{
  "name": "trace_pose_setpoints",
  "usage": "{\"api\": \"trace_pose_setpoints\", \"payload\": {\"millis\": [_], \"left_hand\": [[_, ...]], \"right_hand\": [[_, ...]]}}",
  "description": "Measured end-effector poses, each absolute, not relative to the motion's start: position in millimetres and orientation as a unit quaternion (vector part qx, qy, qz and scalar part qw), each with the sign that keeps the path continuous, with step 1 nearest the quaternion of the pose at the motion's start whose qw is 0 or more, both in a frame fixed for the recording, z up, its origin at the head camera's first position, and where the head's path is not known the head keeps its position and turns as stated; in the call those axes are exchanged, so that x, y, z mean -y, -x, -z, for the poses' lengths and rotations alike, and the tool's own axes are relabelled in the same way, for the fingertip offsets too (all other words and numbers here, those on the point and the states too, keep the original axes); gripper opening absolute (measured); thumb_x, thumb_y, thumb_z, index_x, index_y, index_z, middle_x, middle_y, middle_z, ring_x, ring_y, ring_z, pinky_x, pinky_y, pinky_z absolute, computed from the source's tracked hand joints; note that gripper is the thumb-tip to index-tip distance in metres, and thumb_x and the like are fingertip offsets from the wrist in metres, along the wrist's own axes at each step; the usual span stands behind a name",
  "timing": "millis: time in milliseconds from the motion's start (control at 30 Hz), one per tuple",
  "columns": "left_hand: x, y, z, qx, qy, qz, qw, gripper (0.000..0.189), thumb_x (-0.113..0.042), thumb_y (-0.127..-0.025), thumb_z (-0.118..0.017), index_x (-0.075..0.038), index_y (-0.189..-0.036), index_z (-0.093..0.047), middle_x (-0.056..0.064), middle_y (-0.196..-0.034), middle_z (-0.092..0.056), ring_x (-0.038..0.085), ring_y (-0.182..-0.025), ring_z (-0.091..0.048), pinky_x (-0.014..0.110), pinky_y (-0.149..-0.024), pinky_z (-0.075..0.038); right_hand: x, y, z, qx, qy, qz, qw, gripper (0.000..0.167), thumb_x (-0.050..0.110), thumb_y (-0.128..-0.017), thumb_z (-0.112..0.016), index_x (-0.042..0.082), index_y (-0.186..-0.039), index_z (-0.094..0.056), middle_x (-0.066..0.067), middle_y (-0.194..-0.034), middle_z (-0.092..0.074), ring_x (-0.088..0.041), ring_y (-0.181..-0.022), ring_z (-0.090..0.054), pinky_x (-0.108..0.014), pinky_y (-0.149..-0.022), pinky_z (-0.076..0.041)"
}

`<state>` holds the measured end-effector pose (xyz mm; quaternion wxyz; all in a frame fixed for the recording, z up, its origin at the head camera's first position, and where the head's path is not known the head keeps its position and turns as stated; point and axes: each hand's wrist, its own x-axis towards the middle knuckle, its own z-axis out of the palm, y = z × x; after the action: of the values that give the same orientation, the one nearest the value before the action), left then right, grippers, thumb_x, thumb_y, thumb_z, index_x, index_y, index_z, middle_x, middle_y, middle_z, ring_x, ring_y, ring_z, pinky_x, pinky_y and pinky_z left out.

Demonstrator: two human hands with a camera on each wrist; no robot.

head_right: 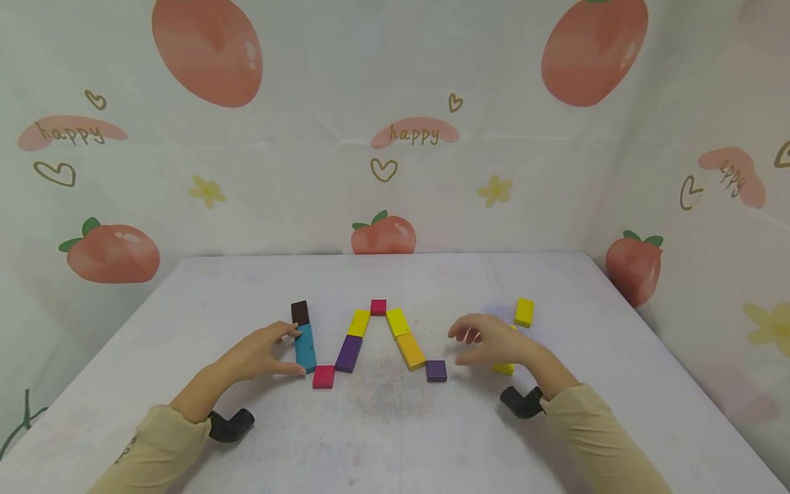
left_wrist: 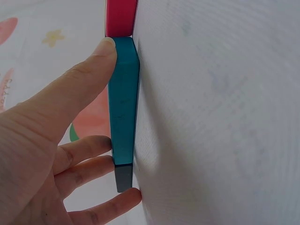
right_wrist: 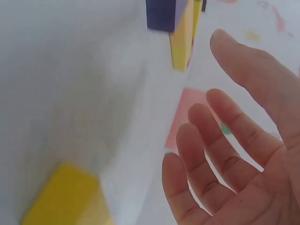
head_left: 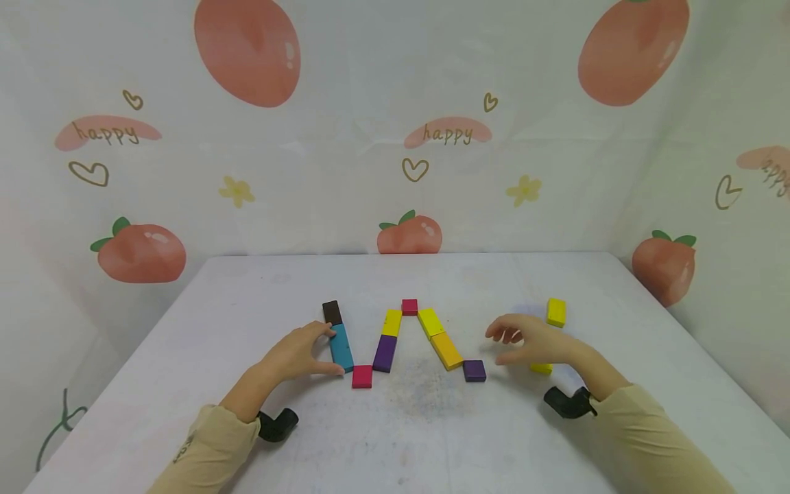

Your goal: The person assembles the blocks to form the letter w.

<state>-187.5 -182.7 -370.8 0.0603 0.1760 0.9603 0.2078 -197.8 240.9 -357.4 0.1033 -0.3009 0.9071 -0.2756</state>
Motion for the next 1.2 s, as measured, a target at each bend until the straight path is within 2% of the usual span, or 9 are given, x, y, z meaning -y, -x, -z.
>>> {"api": "trace_pose_setpoints", "payload": {"millis": [167, 400, 500, 867, 1200], "left_hand": [[183, 187, 371, -0.961, -0.177, -0.207, 0.059, 0.072, -0.041, -0.07, -0.078, 0.0, -0.124, -0.054, 0.019, -0.134, -0.051, 0.041, -0.125, -0.046, 0.054, -0.104, -0.04], [183, 188, 371, -0.961, -0.174, -0.206, 0.06, 0.073, -0.041, -0.07, -0.078, -0.001, -0.125, -0.054, 0.019, -0.134, -0.051, 0.041, -0.125, -0.046, 0.054, -0.104, -0.04], [183, 188, 371, -0.961, -0.174, -0.205, 0.06, 0.072, -0.041, -0.07, -0.079, -0.001, -0.124, -0.054, 0.019, -0.134, -0.051, 0.041, -0.125, -0.046, 0.054, -0.104, -0.04], [182, 186, 370, -0.96, -0.176, -0.211, 0.06, 0.07, -0.041, -0.07, -0.079, -0.001, -0.122, -0.054, 0.018, -0.134, -0.052, 0.04, -0.124, -0.046, 0.054, -0.103, -0.041], [182, 186, 371, -0.959, -0.175, -0.213, 0.06, 0.07, -0.041, -0.07, -0.079, -0.001, -0.122, -0.054, 0.017, -0.133, -0.053, 0.039, -0.124, -0.047, 0.053, -0.103, -0.041]], "right_hand": [[-257, 197, 352, -0.918, 0.271, 0.278, 0.076, 0.044, 0.027, -0.078, -0.074, 0.003, -0.112, -0.058, -0.01, -0.106, -0.063, -0.025, -0.094, -0.056, -0.033, -0.084, -0.053], [-277, 194, 352, -0.927, 0.236, 0.287, 0.052, 0.054, 0.023, -0.078, -0.075, -0.002, -0.12, -0.052, -0.022, -0.119, -0.057, -0.035, -0.105, -0.054, -0.056, -0.092, -0.047], [-284, 194, 355, -0.929, 0.222, 0.293, 0.052, 0.059, 0.021, -0.075, -0.077, -0.004, -0.122, -0.05, -0.025, -0.123, -0.055, -0.041, -0.108, -0.052, -0.061, -0.093, -0.044], [-295, 193, 363, -0.932, 0.208, 0.288, 0.075, 0.077, 0.023, -0.07, -0.08, -0.005, -0.131, -0.042, -0.029, -0.135, -0.041, -0.048, -0.115, -0.044, -0.067, -0.094, -0.038], [-298, 189, 368, -0.931, 0.216, 0.282, 0.083, 0.084, 0.024, -0.067, -0.082, -0.005, -0.133, -0.04, -0.032, -0.134, -0.039, -0.047, -0.116, -0.042, -0.07, -0.096, -0.033]]}}
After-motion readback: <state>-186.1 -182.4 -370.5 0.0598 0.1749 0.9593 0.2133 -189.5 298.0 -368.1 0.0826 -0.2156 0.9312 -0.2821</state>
